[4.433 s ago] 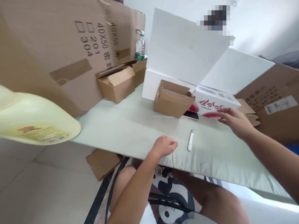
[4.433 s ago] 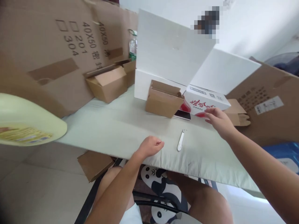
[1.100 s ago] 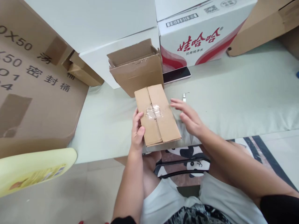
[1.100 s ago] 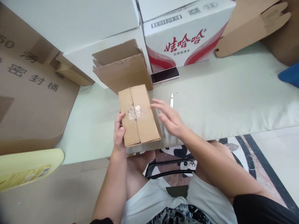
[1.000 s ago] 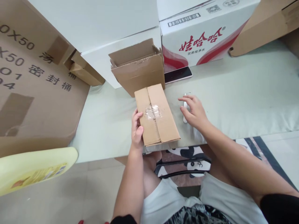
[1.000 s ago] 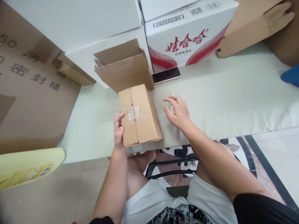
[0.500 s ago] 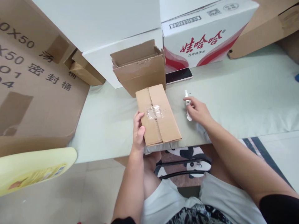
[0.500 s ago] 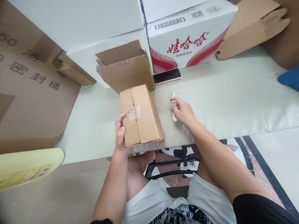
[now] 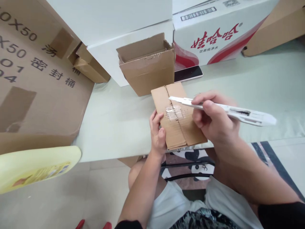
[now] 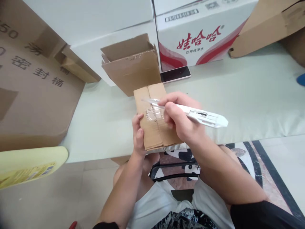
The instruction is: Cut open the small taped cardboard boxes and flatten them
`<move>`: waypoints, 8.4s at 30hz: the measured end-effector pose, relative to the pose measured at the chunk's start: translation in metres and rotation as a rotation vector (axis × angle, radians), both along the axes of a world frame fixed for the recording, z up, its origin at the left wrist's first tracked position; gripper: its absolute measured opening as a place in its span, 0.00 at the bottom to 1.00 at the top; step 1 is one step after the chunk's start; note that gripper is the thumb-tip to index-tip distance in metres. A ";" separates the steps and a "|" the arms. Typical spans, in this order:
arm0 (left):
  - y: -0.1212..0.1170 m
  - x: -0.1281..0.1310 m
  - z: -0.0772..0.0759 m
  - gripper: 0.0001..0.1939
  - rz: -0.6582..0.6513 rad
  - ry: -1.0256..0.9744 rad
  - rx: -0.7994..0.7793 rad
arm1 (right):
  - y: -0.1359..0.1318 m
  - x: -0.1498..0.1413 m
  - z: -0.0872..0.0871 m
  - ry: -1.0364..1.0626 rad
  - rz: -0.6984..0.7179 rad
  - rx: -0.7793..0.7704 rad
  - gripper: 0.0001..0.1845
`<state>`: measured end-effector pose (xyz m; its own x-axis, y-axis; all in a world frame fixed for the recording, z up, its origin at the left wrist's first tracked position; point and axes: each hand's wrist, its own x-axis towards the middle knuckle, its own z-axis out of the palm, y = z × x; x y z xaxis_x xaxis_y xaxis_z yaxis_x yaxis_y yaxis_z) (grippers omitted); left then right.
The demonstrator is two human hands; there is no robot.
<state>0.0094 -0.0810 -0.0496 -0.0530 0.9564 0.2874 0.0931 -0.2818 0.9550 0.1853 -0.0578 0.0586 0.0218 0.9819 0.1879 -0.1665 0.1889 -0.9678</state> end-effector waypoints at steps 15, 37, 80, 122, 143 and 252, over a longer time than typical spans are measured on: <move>0.003 -0.002 0.006 0.28 0.001 -0.023 0.048 | -0.008 -0.005 0.000 -0.429 0.046 0.076 0.07; 0.003 -0.001 0.010 0.28 -0.052 -0.063 0.005 | -0.010 -0.016 0.002 -0.980 -0.196 0.228 0.04; 0.002 -0.005 0.009 0.27 -0.067 -0.035 0.013 | -0.016 -0.008 0.005 -0.778 -0.144 0.197 0.04; 0.006 -0.004 -0.001 0.27 -0.053 -0.032 0.050 | -0.010 0.016 -0.008 -0.279 -0.190 0.246 0.05; 0.011 -0.013 -0.009 0.24 -0.060 0.015 0.107 | 0.037 0.031 -0.087 -0.057 -0.409 -0.137 0.22; -0.012 -0.053 0.018 0.17 -0.121 0.070 0.043 | 0.041 0.032 -0.133 -1.199 0.038 -0.005 0.14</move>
<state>-0.0435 -0.0927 -0.0313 0.0833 0.9412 0.3274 0.1215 -0.3357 0.9341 0.2171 -0.0165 -0.0746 -0.1933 0.9789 0.0655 0.8360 0.1993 -0.5112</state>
